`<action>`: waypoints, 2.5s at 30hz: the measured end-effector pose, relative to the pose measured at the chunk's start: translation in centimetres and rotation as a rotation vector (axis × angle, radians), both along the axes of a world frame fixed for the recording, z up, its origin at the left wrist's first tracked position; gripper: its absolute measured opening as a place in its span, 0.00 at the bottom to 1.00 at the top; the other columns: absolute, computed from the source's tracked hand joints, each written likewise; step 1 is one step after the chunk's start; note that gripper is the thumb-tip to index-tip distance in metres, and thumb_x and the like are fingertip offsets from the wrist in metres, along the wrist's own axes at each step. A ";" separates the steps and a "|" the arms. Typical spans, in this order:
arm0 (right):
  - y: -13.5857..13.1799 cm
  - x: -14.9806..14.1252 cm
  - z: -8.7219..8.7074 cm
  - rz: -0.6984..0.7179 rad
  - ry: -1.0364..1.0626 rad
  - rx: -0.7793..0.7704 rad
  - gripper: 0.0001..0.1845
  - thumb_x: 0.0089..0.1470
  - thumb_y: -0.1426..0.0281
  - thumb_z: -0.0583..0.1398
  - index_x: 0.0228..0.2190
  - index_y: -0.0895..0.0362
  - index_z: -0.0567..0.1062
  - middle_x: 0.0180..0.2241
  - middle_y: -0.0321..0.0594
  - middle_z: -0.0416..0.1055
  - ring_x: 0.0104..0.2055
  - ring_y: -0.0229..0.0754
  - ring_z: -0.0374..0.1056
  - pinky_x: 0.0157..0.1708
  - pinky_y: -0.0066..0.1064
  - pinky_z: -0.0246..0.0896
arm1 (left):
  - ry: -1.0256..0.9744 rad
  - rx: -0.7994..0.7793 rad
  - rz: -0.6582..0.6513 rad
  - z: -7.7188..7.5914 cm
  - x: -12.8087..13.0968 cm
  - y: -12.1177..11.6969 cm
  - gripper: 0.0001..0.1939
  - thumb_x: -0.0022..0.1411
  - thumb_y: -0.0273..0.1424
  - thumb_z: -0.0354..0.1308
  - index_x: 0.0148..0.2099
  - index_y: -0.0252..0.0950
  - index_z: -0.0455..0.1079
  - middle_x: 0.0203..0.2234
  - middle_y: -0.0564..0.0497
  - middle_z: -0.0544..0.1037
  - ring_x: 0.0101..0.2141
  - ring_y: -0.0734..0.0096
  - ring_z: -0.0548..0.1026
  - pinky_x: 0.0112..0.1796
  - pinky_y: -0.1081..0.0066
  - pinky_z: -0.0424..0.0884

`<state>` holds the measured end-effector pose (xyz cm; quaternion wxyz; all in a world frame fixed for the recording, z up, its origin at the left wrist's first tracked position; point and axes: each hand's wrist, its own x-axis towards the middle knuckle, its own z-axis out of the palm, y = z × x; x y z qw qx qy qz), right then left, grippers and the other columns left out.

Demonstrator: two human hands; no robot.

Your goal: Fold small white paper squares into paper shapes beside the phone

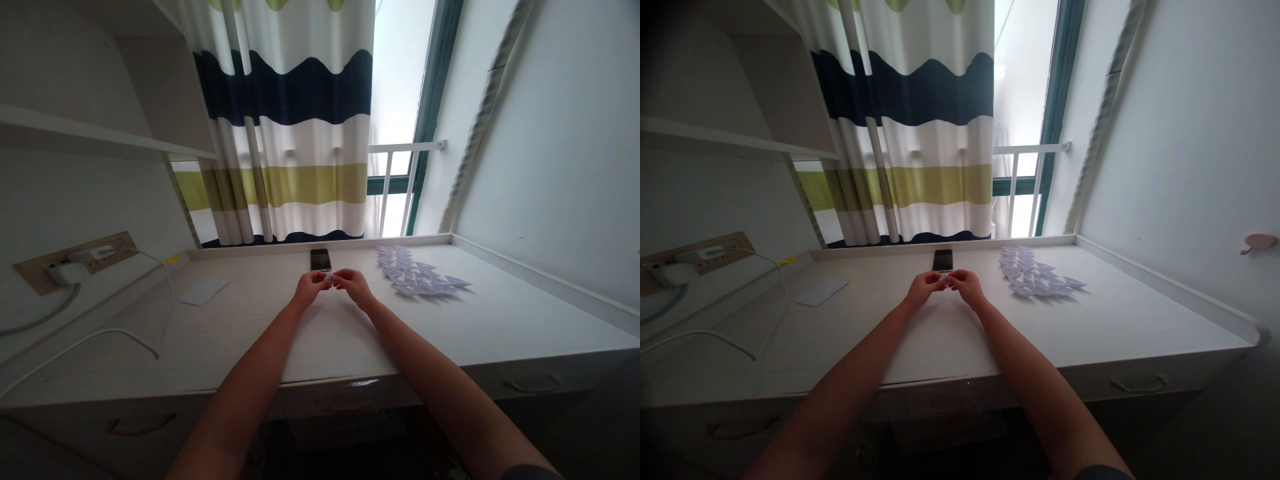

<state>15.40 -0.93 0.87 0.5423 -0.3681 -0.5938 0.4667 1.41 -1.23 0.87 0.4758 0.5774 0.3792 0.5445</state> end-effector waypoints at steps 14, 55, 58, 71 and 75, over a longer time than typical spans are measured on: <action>0.0 0.0 -0.1 0.084 0.069 0.028 0.12 0.35 0.63 0.64 0.22 0.59 0.72 0.20 0.34 0.69 0.23 0.33 0.63 0.28 0.30 0.60 | -0.066 -0.072 -0.028 0.1 -0.3 0.1 0.17 0.33 0.35 0.68 0.25 0.29 0.70 0.19 0.51 0.74 0.24 0.73 0.72 0.35 0.66 0.70; 0.1 0.0 0.1 -0.026 -0.045 0.014 0.11 0.37 0.65 0.62 0.24 0.60 0.73 0.20 0.37 0.70 0.23 0.35 0.65 0.24 0.28 0.59 | -0.015 -0.046 -0.047 -0.2 -0.3 0.2 0.18 0.38 0.35 0.66 0.31 0.29 0.67 0.23 0.50 0.74 0.26 0.73 0.73 0.35 0.66 0.70; 0.2 0.1 -0.1 -0.037 -0.079 0.018 0.10 0.36 0.66 0.62 0.23 0.61 0.74 0.20 0.37 0.70 0.23 0.34 0.64 0.25 0.28 0.59 | -0.008 -0.062 -0.045 -0.1 -0.3 0.1 0.19 0.38 0.35 0.66 0.31 0.30 0.67 0.23 0.50 0.74 0.25 0.73 0.73 0.33 0.67 0.70; 0.5 0.1 -0.6 -0.036 -0.144 0.005 0.07 0.39 0.69 0.60 0.24 0.60 0.75 0.22 0.38 0.71 0.23 0.34 0.64 0.23 0.27 0.60 | 0.224 -0.064 -0.065 -0.8 -0.2 0.3 0.17 0.43 0.41 0.62 0.26 0.31 0.66 0.21 0.49 0.73 0.22 0.72 0.73 0.24 0.73 0.68; 0.6 0.1 -0.7 -0.066 -0.184 0.025 0.07 0.39 0.68 0.60 0.23 0.60 0.75 0.21 0.38 0.71 0.22 0.34 0.63 0.22 0.27 0.60 | 0.230 -0.067 -0.062 -0.8 -0.1 0.2 0.17 0.43 0.41 0.62 0.27 0.31 0.66 0.20 0.51 0.72 0.20 0.73 0.73 0.22 0.74 0.67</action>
